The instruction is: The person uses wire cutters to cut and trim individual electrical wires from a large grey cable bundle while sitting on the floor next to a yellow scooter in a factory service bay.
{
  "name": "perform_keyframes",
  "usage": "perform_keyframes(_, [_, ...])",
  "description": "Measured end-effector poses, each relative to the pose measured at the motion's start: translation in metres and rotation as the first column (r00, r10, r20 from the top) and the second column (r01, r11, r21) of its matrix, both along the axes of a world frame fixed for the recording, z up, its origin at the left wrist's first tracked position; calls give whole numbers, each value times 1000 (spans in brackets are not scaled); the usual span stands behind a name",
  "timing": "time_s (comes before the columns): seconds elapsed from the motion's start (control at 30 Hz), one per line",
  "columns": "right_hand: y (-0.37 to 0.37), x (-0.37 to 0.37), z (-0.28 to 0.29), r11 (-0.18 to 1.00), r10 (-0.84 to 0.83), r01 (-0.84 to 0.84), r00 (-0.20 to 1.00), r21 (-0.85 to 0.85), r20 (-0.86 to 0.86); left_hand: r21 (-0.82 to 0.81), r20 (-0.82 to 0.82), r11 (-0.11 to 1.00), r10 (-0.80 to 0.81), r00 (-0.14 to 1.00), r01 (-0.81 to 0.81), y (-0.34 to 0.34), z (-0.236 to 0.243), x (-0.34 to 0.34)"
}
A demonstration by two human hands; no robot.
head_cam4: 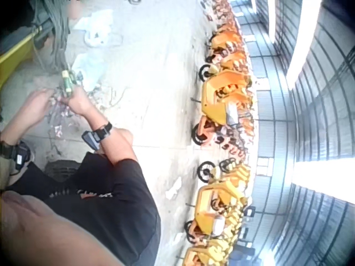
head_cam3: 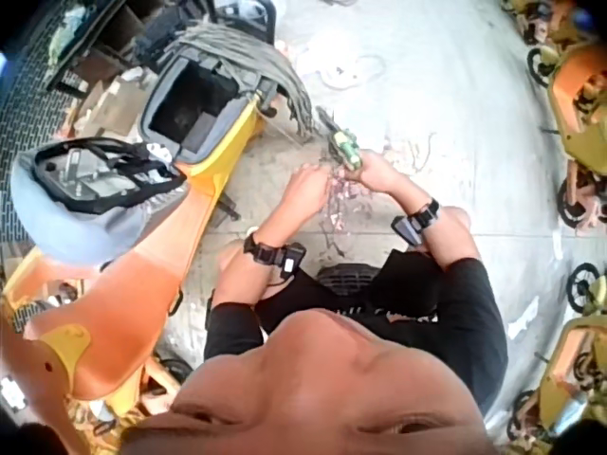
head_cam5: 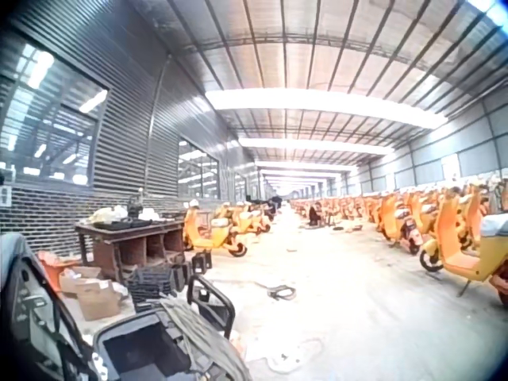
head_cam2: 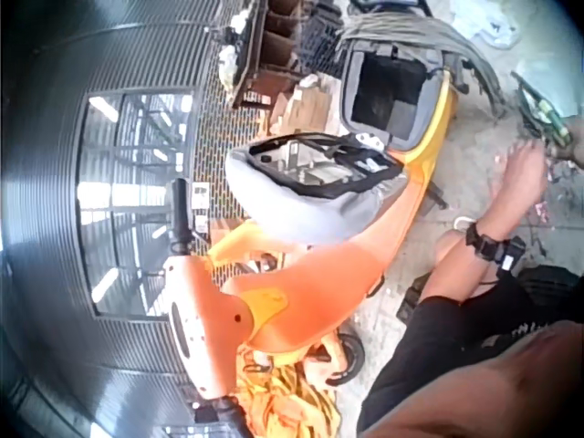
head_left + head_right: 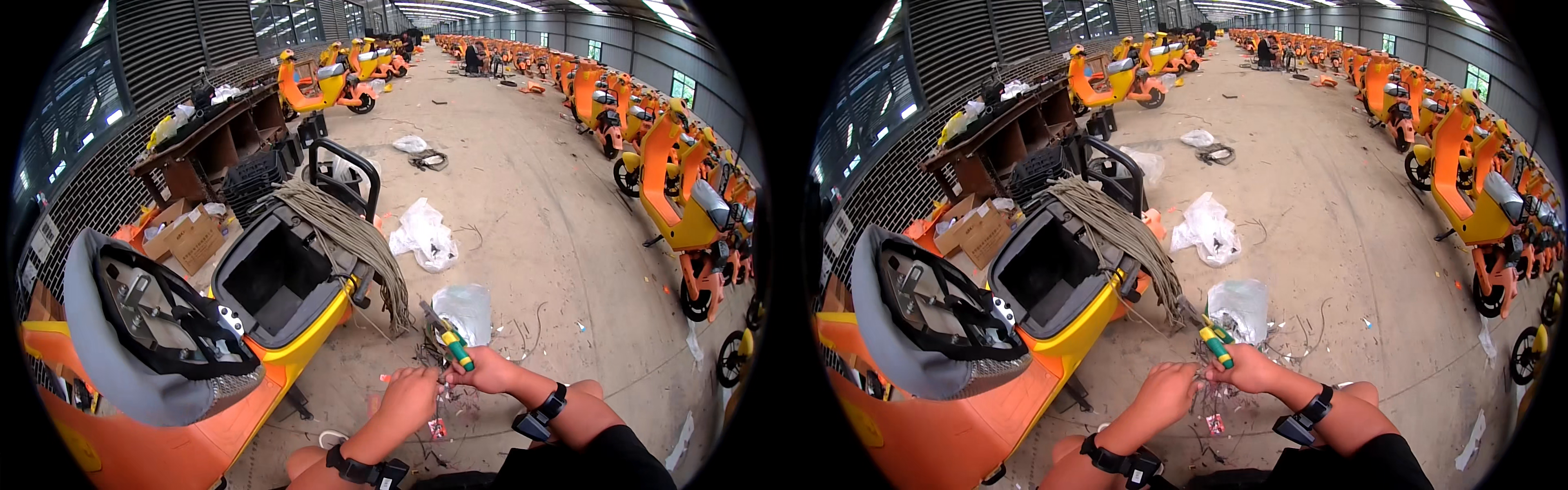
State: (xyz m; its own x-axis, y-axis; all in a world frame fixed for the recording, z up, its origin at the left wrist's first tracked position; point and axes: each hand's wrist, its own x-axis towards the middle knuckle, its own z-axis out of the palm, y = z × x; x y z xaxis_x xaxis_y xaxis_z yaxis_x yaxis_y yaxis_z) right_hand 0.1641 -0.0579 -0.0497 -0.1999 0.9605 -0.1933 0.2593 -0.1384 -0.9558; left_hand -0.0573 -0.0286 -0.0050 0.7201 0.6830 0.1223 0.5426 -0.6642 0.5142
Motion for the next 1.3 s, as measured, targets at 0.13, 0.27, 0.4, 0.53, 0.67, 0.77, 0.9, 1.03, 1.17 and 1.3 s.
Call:
perform_keyframes(0.13, [-2, 16, 27, 998, 38, -45, 982, 34, 185, 97, -8, 995, 4, 1000, -3, -1, -10, 12])
perform_keyframes(0.27, [-1, 33, 36, 987, 29, -87, 925, 137, 378, 196, -27, 975, 112, 993, -105, 9, -16, 8])
perform_keyframes(0.4, [-2, 35, 39, 991, -62, 39, 981, 128, 182, 151, -12, 977, 156, 988, -152, 21, -13, -7])
perform_keyframes(0.53, [-9, 30, 40, 989, -146, 140, 980, 49, 139, 105, -52, 988, 119, 992, -113, 14, -9, -7])
perform_keyframes(0.67, [-9, 30, 39, 981, -189, 179, 968, -75, -167, -130, 85, 988, 93, 992, -82, 4, 1, 2])
perform_keyframes(0.77, [-6, 29, 37, 973, -222, 203, 956, -109, -193, -473, 308, 879, 226, 924, -58, 5, 5, 5])
perform_keyframes(0.9, [-2, 22, 47, 974, -210, 182, 946, -132, -246, -512, 257, 854, 252, 933, -89, 5, 8, 6])
perform_keyframes(1.03, [-3, 24, 52, 977, -179, 124, 919, -175, -351, -491, 112, 870, 115, 987, -46, 16, -3, 5])
perform_keyframes(1.17, [0, 29, 40, 978, -161, 95, 909, -185, -384, -597, 80, 802, 95, 992, -29, 22, -8, 10])
perform_keyframes(1.3, [2, 31, 42, 977, -183, 130, 916, -166, -358, -693, 38, 712, 193, 981, -113, 28, 3, 6])
